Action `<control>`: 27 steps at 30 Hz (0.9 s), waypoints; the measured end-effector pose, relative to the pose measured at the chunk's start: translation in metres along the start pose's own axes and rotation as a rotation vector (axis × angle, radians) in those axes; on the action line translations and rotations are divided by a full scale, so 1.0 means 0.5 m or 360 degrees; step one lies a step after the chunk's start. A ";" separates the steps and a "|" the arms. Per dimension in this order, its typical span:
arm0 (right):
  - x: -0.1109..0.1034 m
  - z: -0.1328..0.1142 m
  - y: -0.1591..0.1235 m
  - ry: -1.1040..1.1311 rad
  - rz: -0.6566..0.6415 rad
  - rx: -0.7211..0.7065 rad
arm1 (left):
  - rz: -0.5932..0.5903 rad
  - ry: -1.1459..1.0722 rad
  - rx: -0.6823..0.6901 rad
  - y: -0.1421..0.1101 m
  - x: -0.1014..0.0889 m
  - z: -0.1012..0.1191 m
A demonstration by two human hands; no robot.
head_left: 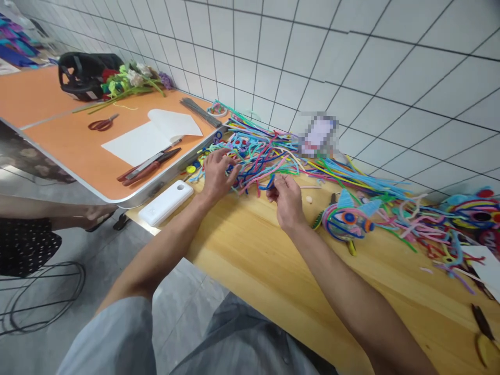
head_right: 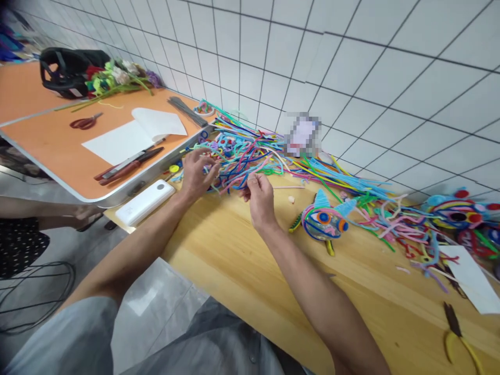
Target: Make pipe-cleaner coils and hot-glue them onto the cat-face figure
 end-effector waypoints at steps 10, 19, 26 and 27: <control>-0.087 -0.049 -0.125 -0.0184 -0.0118 -0.0020 | -0.1051 -0.0982 -0.0179 -0.117 -0.023 0.263; -0.187 -0.091 -0.215 -0.0155 -0.0032 0.0026 | -0.0818 -0.1714 -0.0765 -0.213 0.014 0.328; -0.260 -0.113 -0.269 -0.0171 -0.0084 0.0048 | -0.1236 -0.2034 -0.1014 -0.278 0.041 0.364; -0.265 -0.119 -0.274 -0.0217 -0.0104 0.0025 | -0.1408 -0.2023 -0.1001 -0.283 0.044 0.375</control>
Point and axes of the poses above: each hand's wrist, its own y-axis towards the middle knuckle, its own x-axis out of the palm, z = x × y, the point moved 5 cm from there along y, towards the middle knuckle, and after that the axes turned 6 degrees about -x, right-handed, at the moved point
